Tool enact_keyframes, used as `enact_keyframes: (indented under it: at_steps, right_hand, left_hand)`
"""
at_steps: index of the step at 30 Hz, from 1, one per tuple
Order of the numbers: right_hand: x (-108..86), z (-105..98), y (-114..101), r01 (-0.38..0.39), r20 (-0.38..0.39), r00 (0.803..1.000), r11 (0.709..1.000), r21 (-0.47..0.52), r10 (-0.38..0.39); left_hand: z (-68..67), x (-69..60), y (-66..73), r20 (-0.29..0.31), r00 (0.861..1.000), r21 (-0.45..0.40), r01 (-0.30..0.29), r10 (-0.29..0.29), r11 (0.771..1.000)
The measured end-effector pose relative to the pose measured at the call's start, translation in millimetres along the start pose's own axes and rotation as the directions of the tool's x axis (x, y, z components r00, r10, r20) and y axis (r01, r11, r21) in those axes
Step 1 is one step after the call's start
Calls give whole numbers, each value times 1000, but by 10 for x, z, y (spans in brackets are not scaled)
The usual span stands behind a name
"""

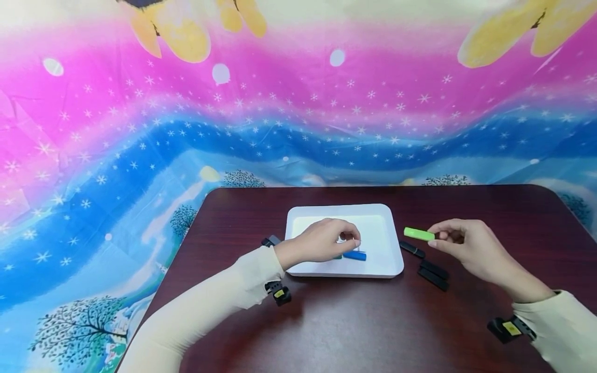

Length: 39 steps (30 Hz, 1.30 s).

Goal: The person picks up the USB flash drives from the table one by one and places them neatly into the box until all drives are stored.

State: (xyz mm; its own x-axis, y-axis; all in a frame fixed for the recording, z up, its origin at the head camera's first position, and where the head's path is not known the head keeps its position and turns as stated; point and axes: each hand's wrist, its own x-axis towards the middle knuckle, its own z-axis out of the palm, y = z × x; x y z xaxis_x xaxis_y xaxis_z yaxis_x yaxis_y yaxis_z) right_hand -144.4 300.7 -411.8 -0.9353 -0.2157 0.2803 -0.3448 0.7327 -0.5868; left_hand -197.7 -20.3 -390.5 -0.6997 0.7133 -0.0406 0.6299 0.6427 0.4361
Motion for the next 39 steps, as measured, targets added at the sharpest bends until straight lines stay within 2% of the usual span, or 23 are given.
enact_keyframes:
  at_steps: [7, 14, 23, 32, 39]
  right_hand:
    - [78, 62, -101, 20, 6, 1000, 1000, -2, -20]
    - [202, 133, -186, 41, 27, 999, 999, -1, -41]
    - [304, 236, -312, 44, 64, 997, 999, 21, -45]
    - [453, 323, -366, 4, 128, 992, 1000, 31, -8]
    - [575, 421, -401, -32, 184, 983, 998, 45, 23]
  left_hand:
    - [-57, -31, -57, -14, 1000, 5, 23, -23, 1000]
    - [-68, -80, -173, -31, 998, -9, 46, -46, 999]
    - [-93, -147, -275, -22, 997, -42, 69, -70, 997]
    - [-80, -152, -401, -39, 994, -14, 100, -101, 995]
    - [-63, -133, -520, -42, 990, -29, 136, -137, 990]
